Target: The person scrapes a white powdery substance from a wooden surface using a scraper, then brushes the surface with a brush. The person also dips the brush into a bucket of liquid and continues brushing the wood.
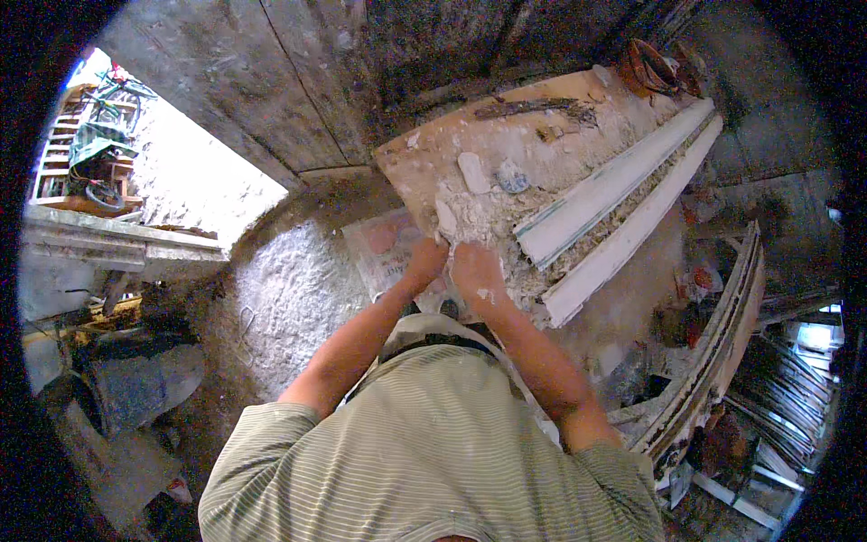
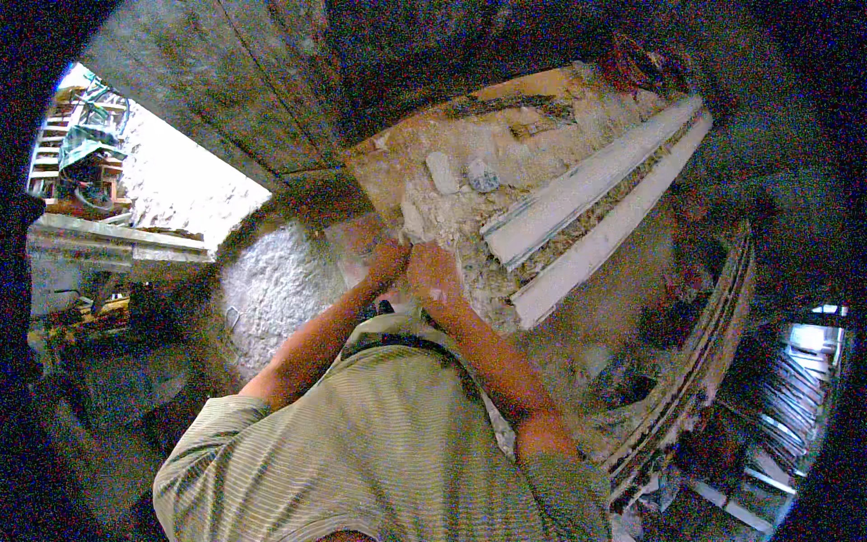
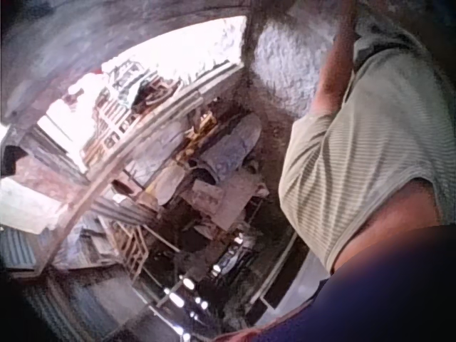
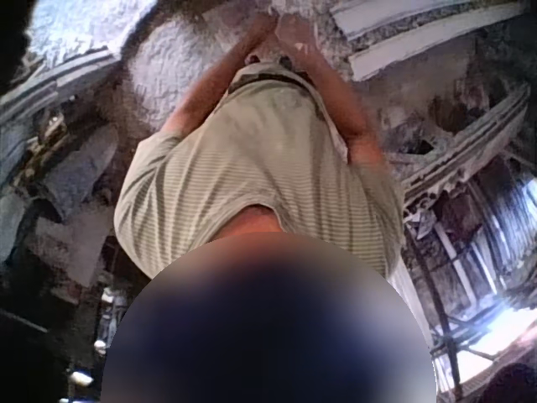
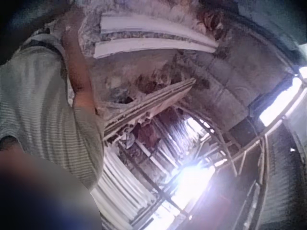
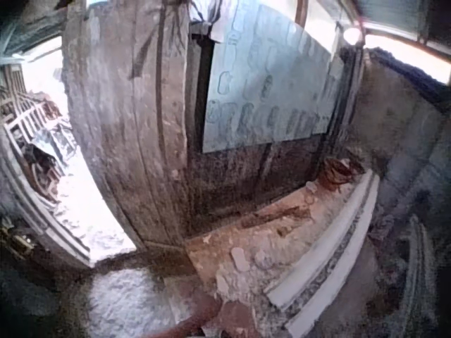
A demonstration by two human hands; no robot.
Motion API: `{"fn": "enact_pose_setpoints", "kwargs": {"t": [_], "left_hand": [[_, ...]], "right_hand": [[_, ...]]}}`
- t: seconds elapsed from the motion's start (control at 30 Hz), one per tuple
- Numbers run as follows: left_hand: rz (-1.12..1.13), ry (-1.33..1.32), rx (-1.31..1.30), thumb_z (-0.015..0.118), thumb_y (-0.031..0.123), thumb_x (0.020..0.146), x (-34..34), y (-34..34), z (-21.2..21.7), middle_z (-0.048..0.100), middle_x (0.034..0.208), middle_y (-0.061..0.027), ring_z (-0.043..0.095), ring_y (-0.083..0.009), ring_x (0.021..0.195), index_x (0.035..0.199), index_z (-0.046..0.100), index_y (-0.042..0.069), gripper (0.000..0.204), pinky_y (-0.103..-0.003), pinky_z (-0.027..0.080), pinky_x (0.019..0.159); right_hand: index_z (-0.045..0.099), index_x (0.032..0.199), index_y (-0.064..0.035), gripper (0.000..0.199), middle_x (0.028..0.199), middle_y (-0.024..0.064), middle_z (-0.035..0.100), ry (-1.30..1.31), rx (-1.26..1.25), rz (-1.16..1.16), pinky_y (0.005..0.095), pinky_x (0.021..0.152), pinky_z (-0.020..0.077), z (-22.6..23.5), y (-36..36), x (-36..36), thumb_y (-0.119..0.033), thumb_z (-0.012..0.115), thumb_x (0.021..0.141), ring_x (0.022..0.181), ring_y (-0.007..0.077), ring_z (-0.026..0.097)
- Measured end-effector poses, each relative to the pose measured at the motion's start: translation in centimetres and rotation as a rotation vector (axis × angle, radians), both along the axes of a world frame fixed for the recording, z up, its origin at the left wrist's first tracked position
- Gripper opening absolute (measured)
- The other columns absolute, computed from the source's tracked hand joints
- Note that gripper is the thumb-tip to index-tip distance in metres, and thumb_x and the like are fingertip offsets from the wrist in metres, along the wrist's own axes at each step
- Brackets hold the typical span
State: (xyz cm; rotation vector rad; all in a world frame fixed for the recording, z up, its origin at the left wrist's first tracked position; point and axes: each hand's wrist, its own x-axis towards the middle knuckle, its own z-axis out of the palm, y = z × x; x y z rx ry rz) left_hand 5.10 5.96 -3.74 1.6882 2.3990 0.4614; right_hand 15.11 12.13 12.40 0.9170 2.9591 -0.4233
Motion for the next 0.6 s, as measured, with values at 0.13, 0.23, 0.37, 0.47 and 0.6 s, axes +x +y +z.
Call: {"fn": "enact_pose_setpoints", "kwargs": {"t": [0.13,0.23,0.37,0.47,0.6], "left_hand": [[0.156,-0.31,0.123,0.05,0.024,0.094,-1.5,1.2,-1.8,0.061,0.078,-0.0272,0.063,-0.0456,0.075,0.093,0.064,0.002,0.026,-0.057,0.049,0.064],[0.007,-0.209,0.041,0.051,0.032,0.093,-1.8,1.3,-2.0,0.063,0.085,-0.0302,0.063,-0.0479,0.081,0.096,0.064,0.0,0.035,-0.056,0.049,0.069],[0.181,-0.493,0.006,0.053,0.041,0.091,-1.4,1.0,-0.6,0.063,0.092,-0.0344,0.062,-0.0495,0.088,0.095,0.064,-0.004,0.046,-0.056,0.049,0.076],[0.22,-0.561,0.072,0.052,0.042,0.091,-1.2,0.8,0.2,0.062,0.089,-0.0352,0.062,-0.0512,0.087,0.087,0.065,-0.006,0.051,-0.056,0.048,0.078],[0.381,-0.787,-0.019,0.051,0.044,0.092,-1.3,0.8,0.4,0.062,0.087,-0.0361,0.061,-0.053,0.083,0.077,0.065,-0.009,0.057,-0.056,0.048,0.079]], "right_hand": [[0.062,0.078,-0.0019,0.013,0.08,0.0212,0.065,0.16,0.144,0.027,0.0498,0.061,0.0524,0.1,0.4,-0.3,-0.013,0.054,0.08,0.069,0.0359,0.066],[0.07,0.083,0.0003,0.027,0.09,0.0246,0.068,-0.13,-0.092,-0.017,0.0483,0.072,0.0549,-0.3,1.1,-0.4,-0.022,0.055,0.083,0.086,0.0375,0.068],[0.066,0.086,0.0004,0.023,0.086,0.0223,0.066,-0.018,0.079,0.01,0.0497,0.067,0.0538,-0.7,1.4,-0.3,-0.018,0.053,0.084,0.075,0.0385,0.067],[0.067,0.089,0.0016,0.028,0.089,0.0235,0.067,-0.057,-0.08,-0.073,0.0484,0.073,0.0546,-0.4,0.9,0.1,-0.022,0.054,0.085,0.082,0.0394,0.067],[0.066,0.089,0.0005,0.025,0.086,0.0222,0.066,-0.082,-0.11,-0.048,0.0491,0.07,0.0541,0.5,0.1,0.6,-0.022,0.054,0.085,0.079,0.0392,0.066]]}}
